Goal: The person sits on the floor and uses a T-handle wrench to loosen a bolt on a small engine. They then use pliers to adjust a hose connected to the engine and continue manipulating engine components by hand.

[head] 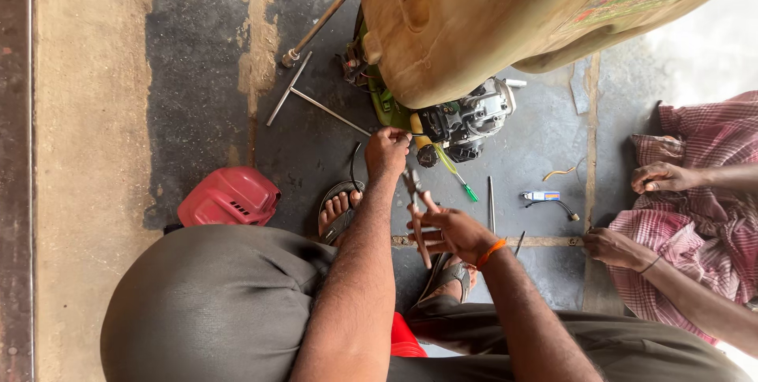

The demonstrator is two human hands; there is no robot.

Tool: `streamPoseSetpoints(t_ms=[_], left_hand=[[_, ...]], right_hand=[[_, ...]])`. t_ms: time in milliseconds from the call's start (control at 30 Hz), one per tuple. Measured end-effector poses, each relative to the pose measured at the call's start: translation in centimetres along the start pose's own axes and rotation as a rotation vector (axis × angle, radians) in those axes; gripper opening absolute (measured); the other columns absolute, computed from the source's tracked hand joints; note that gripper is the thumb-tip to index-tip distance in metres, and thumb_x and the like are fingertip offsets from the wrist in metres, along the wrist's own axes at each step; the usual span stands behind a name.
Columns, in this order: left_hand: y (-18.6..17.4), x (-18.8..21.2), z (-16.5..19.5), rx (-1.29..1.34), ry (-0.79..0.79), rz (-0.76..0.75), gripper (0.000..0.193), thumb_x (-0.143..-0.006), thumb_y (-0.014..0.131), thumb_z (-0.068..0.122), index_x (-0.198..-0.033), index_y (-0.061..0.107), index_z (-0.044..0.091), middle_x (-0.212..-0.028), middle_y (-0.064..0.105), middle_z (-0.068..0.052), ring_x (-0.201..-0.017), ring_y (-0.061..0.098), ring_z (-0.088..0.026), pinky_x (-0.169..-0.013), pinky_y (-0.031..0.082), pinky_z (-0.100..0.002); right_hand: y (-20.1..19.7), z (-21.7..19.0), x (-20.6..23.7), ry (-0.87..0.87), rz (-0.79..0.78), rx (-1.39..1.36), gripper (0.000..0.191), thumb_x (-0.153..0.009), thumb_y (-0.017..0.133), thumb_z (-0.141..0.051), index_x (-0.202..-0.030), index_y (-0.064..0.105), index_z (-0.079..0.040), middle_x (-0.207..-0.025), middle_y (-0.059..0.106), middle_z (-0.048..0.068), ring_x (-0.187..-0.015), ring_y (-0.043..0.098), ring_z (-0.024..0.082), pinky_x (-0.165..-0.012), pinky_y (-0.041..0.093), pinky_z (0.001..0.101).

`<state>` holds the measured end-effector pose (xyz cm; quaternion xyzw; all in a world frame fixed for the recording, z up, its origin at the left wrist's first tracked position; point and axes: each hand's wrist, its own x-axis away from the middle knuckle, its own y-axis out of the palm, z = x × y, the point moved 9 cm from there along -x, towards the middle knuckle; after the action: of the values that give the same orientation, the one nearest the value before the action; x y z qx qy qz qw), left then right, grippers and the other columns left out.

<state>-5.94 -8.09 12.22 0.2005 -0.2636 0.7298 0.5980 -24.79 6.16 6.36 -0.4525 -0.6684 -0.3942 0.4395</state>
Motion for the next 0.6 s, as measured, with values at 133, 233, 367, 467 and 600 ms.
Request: streamPoseSetpoints(t_ms=[133, 233, 367, 467, 600], left_hand=[[-0.6, 0.1, 0.4, -0.081, 0.068, 0.066, 0.02, -0.09, 0.075, 0.023, -0.101, 0.076, 0.006, -0.094, 0.079, -0.007, -0.081, 0.073, -0.016, -0.075, 0.059, -0.033], [-0.5, 0.2, 0.1, -0.07, 0.044, 0.048, 0.021, -0.092, 0.074, 0.025, -0.102, 0.075, 0.007, -0.096, 0.079, -0.007, -0.085, 0.076, -0.019, -0.078, 0.06, -0.035], [-1.0, 0.3, 0.6, -0.112, 0.091, 0.079, 0.021, -0.091, 0.075, 0.026, -0.101, 0.076, 0.008, -0.101, 0.078, -0.007, -0.095, 0.075, -0.021, -0.084, 0.058, -0.036], [-0.9, 0.3, 0.8, -0.12, 0.098, 0.069, 0.021, -0.09, 0.075, 0.026, -0.101, 0.076, 0.008, -0.1, 0.079, -0.007, -0.094, 0.076, -0.021, -0.084, 0.058, -0.035], [-0.8, 0.4, 1.4, -0.128, 0.141, 0.069, 0.022, -0.089, 0.075, 0.025, -0.1, 0.076, 0.007, -0.098, 0.079, -0.008, -0.094, 0.076, -0.021, -0.084, 0.058, -0.036]], right_hand=[[-0.6, -1.1, 0.3, -0.056, 0.067, -0.027, 0.049, -0.101, 0.053, -0.034, -0.143, 0.052, -0.008, -0.134, 0.062, 0.011, -0.127, 0.061, 0.028, -0.111, 0.049, 0.0532], [-1.4, -1.4, -0.5, -0.089, 0.089, -0.002, 0.052, -0.104, 0.056, -0.037, -0.145, 0.057, -0.005, -0.132, 0.062, 0.017, -0.128, 0.059, 0.031, -0.115, 0.046, 0.0544], [-2.3, -2.3, -2.5, -0.145, 0.111, 0.02, 0.055, -0.099, 0.055, -0.039, -0.149, 0.047, -0.016, -0.142, 0.055, 0.005, -0.137, 0.049, 0.026, -0.117, 0.038, 0.0529], [-2.7, -3.3, -4.0, -0.209, 0.127, 0.014, 0.059, -0.097, 0.061, -0.042, -0.145, 0.048, -0.011, -0.139, 0.056, 0.008, -0.138, 0.049, 0.029, -0.117, 0.038, 0.0536], [-3.1, -4.8, -5.4, -0.257, 0.164, 0.122, 0.055, -0.093, 0.066, -0.047, -0.133, 0.061, -0.01, -0.131, 0.062, 0.014, -0.133, 0.052, 0.028, -0.115, 0.038, 0.054]])
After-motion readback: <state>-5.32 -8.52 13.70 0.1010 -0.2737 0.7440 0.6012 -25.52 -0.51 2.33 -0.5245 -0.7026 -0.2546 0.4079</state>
